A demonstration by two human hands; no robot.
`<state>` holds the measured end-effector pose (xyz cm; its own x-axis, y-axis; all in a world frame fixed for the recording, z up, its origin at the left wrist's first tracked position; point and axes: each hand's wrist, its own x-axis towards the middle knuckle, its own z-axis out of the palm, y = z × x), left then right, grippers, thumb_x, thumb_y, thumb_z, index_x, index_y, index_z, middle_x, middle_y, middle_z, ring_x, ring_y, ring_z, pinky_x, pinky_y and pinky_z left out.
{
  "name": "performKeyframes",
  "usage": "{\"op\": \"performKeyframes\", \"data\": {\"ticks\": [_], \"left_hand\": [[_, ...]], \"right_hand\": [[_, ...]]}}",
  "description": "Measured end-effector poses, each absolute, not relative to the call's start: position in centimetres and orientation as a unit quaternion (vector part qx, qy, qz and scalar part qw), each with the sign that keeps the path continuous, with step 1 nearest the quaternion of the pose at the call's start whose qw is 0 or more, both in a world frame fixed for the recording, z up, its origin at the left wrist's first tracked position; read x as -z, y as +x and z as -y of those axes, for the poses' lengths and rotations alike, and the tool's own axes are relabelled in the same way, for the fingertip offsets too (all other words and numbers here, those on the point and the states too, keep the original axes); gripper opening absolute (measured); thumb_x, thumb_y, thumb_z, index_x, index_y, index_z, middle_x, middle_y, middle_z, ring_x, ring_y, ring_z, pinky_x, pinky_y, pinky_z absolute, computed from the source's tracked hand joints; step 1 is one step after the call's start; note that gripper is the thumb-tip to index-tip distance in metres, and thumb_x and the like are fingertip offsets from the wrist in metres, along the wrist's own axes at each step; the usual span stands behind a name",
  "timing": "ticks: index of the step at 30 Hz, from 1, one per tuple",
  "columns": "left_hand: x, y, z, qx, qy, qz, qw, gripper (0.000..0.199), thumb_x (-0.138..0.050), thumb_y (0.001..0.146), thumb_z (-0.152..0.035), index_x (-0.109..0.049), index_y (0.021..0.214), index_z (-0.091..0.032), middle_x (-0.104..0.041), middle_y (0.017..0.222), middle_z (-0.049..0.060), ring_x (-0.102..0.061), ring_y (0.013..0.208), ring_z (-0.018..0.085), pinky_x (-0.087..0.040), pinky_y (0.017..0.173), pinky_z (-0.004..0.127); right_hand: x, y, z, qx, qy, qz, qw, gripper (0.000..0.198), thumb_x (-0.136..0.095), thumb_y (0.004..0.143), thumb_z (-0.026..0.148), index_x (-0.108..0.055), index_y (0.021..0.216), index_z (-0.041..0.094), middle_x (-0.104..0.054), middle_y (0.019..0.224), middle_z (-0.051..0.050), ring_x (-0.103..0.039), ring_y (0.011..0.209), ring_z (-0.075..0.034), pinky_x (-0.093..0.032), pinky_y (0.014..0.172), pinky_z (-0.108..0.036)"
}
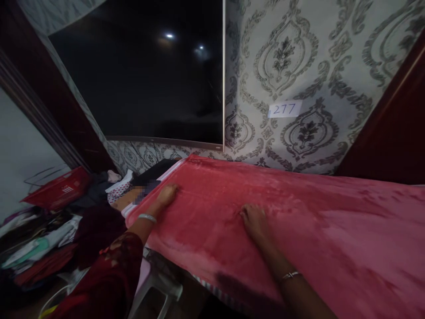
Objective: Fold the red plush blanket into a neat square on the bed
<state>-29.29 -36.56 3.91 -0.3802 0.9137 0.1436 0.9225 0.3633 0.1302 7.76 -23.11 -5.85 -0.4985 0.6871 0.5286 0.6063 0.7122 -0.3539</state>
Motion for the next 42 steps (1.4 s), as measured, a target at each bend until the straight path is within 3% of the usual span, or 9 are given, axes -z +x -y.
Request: {"op": "performKeyframes", "data": {"ticks": [7,16,21,27,32,38,42], "left_hand": [[-4.3,-29.9,36.5,0.126,-0.516,0.846,0.034,0.031,-0.035,0.096,-0.018,-0.063,0.11,-0.02,-0.072,0.104,0.008,-0.065,0.101,0.021,-0.044,0.089,0.03],[-4.7,-29.4,35.8,0.161,-0.508,0.843,0.077,0.03,-0.036,0.096,-0.016,-0.06,0.114,-0.014,-0.071,0.107,0.013,-0.063,0.105,0.023,-0.043,0.092,0.031],[-5.3,-28.9,35.7,0.169,-0.504,0.842,0.094,0.03,-0.034,0.098,-0.015,-0.058,0.115,-0.014,-0.068,0.118,0.014,-0.06,0.112,0.023,-0.04,0.097,0.031],[-5.7,-28.4,36.1,0.161,-0.49,0.852,0.089,0.031,-0.03,0.1,-0.019,-0.055,0.119,-0.016,-0.069,0.113,0.012,-0.064,0.104,0.022,-0.044,0.089,0.03],[-5.6,-27.8,36.6,0.13,-0.513,0.846,0.071,0.032,-0.037,0.096,-0.011,-0.057,0.12,-0.015,-0.063,0.127,0.015,-0.061,0.115,0.023,-0.043,0.093,0.03],[-5.2,-28.7,36.3,0.117,-0.52,0.846,0.017,0.024,-0.044,0.096,-0.016,-0.067,0.102,-0.018,-0.072,0.106,0.005,-0.065,0.101,0.018,-0.044,0.088,0.025],[-5.2,-30.7,36.0,0.134,-0.457,0.879,0.022,0.027,-0.041,0.098,-0.02,-0.067,0.104,-0.014,-0.07,0.112,0.009,-0.064,0.106,0.019,-0.046,0.092,0.03]], "right_hand": [[6.1,7.7,22.9,-0.077,-0.366,0.858,0.352,0.014,-0.051,0.088,0.023,-0.061,0.079,0.021,-0.064,0.082,-0.007,-0.056,0.081,-0.022,-0.038,0.074,-0.032],[6.3,7.9,22.9,-0.089,-0.352,0.838,0.407,0.021,-0.043,0.093,0.028,-0.059,0.08,0.022,-0.063,0.084,-0.008,-0.055,0.083,-0.023,-0.042,0.078,-0.035],[6.0,8.0,23.2,-0.09,-0.353,0.827,0.428,0.025,-0.041,0.095,0.032,-0.057,0.078,0.022,-0.062,0.083,-0.008,-0.054,0.083,-0.023,-0.041,0.077,-0.034],[5.0,8.7,23.3,-0.113,-0.352,0.821,0.435,0.029,-0.04,0.096,0.038,-0.056,0.077,0.023,-0.061,0.078,-0.008,-0.054,0.077,-0.023,-0.042,0.074,-0.034],[2.9,9.7,22.6,-0.105,-0.333,0.838,0.419,0.023,-0.042,0.093,0.035,-0.056,0.078,0.023,-0.064,0.082,-0.008,-0.056,0.081,-0.023,-0.043,0.077,-0.034],[2.5,10.9,22.3,-0.119,-0.337,0.872,0.335,0.017,-0.046,0.088,0.031,-0.059,0.08,0.023,-0.066,0.084,-0.007,-0.06,0.08,-0.021,-0.044,0.074,-0.031],[4.4,11.2,22.4,-0.16,-0.345,0.874,0.302,0.018,-0.045,0.086,0.028,-0.061,0.079,0.022,-0.069,0.084,-0.006,-0.063,0.081,-0.021,-0.047,0.075,-0.031]]}}
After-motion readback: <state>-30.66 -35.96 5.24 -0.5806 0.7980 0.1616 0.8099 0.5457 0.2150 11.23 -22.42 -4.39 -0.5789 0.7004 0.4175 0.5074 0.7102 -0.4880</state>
